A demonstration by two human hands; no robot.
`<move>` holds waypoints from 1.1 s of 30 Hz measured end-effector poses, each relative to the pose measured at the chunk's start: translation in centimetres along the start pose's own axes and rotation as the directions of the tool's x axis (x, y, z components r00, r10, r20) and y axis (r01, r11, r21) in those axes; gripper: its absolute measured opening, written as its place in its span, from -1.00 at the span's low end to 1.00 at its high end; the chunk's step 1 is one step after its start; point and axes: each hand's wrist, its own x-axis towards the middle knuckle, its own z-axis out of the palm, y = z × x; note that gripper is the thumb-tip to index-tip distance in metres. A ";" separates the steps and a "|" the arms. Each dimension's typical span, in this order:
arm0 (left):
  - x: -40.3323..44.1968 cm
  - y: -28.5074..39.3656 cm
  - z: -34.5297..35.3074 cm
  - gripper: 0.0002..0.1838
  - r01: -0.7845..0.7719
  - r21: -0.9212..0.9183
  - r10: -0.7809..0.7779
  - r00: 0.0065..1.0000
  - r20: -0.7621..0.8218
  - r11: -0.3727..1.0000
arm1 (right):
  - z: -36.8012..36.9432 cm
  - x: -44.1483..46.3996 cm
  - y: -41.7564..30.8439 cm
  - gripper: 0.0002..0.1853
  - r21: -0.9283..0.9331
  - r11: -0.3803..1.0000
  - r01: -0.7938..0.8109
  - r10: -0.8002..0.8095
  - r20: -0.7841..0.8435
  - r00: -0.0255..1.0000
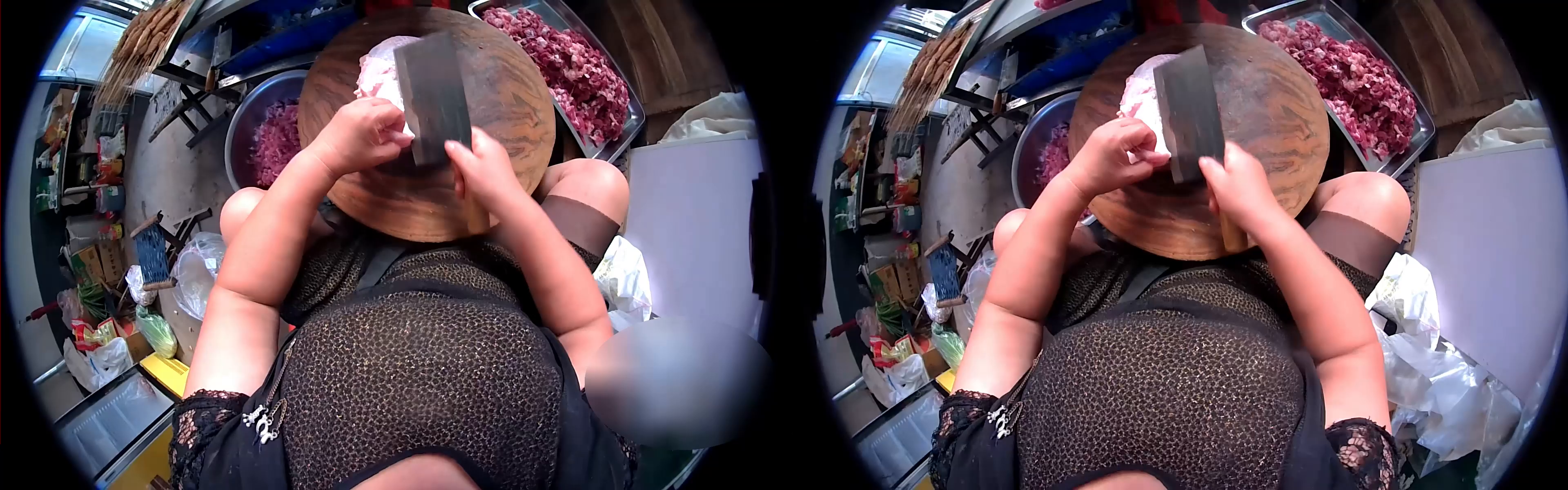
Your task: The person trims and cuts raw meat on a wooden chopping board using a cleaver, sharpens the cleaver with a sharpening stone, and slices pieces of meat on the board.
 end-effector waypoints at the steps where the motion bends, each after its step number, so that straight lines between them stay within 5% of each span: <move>1: 0.0 -0.1 0.2 -0.74 -0.003 -0.009 0.004 1.000 0.021 1.000 | 0.0 1.6 -0.6 -0.83 -0.094 0.992 0.083 -0.084 -0.009 0.996; 3: -0.1 0.5 0.1 -0.77 0.018 -0.031 -0.016 0.999 0.048 0.999 | -0.2 6.8 -1.8 -0.81 -0.282 0.939 0.199 -0.198 0.031 0.980; 7: -0.2 1.1 -1.5 -0.86 0.318 -0.026 -0.292 0.898 0.328 0.948 | 0.1 12.6 -6.4 -0.79 -0.388 0.920 0.056 -0.049 0.026 0.998; 9: -0.7 -1.3 -3.0 -0.88 0.604 -0.143 -0.524 0.768 0.370 0.784 | 0.1 13.0 -6.4 -0.72 -0.402 0.902 0.160 -0.201 -0.063 0.978; 11: -0.2 -4.0 -3.5 -0.75 0.630 -0.126 -0.605 0.774 0.189 0.766 | 0.1 11.2 -6.2 -0.72 -0.315 0.929 0.196 -0.250 -0.142 0.958; 13: 1.8 -4.2 -2.8 -0.54 0.740 -0.145 -0.754 0.649 -0.101 0.656 | -0.6 9.4 -5.1 -0.71 -0.225 0.945 0.237 -0.288 -0.232 0.929; 15: 2.5 -6.2 -0.2 -0.23 0.713 0.160 -0.679 0.700 -0.221 0.683 | -1.6 8.6 -3.0 -0.81 -0.202 0.894 0.400 -0.439 -0.220 0.871; 17: 4.4 -4.3 -0.1 -0.20 0.823 0.113 -0.831 0.553 0.067 0.557 | -2.3 7.2 -2.0 -0.82 -0.219 0.896 0.386 -0.428 -0.200 0.881; 19: 4.3 -4.5 0.5 -0.24 0.797 0.099 -0.796 0.602 -0.066 0.595 | -2.5 5.0 -3.0 -0.82 -0.220 0.940 0.261 -0.299 -0.159 0.941; 21: 3.7 -5.9 1.2 -0.40 0.693 -0.109 -0.701 0.704 -0.111 0.713 | -3.1 4.2 -3.1 -0.82 -0.226 0.963 0.149 -0.177 -0.107 0.978; 23: 3.8 -5.6 0.5 -0.52 0.710 -0.085 -0.715 0.695 -0.074 0.699 | -3.4 3.7 -3.8 -0.82 -0.245 0.968 0.054 -0.072 -0.063 0.995; 25: 3.4 -6.8 1.0 -0.53 0.736 -0.433 -0.838 0.536 -0.098 0.521 | -3.6 3.6 -4.5 -0.83 -0.221 0.975 0.027 -0.031 -0.014 0.999; 26: 3.2 -7.5 1.2 -0.58 0.758 -0.426 -0.859 0.503 -0.099 0.493 | -3.9 3.7 -4.7 -0.85 -0.248 0.969 0.017 -0.016 0.006 1.000; 27: 3.0 -7.6 1.0 -0.58 0.754 -0.447 -0.866 0.488 -0.109 0.481 | -4.1 3.9 -5.0 -0.85 -0.274 0.962 0.007 0.000 0.026 1.000; 30: 2.6 -6.3 -0.3 -0.66 0.778 -0.586 -0.851 0.451 0.270 0.227 | -4.4 4.1 -6.4 -0.85 -0.348 0.935 -0.067 0.102 0.085 0.991; 33: 2.2 -6.5 0.2 -0.63 0.740 -0.610 -0.834 0.504 0.224 0.283 | -4.4 5.6 -7.7 -0.82 -0.410 0.907 -0.097 0.159 0.118 0.980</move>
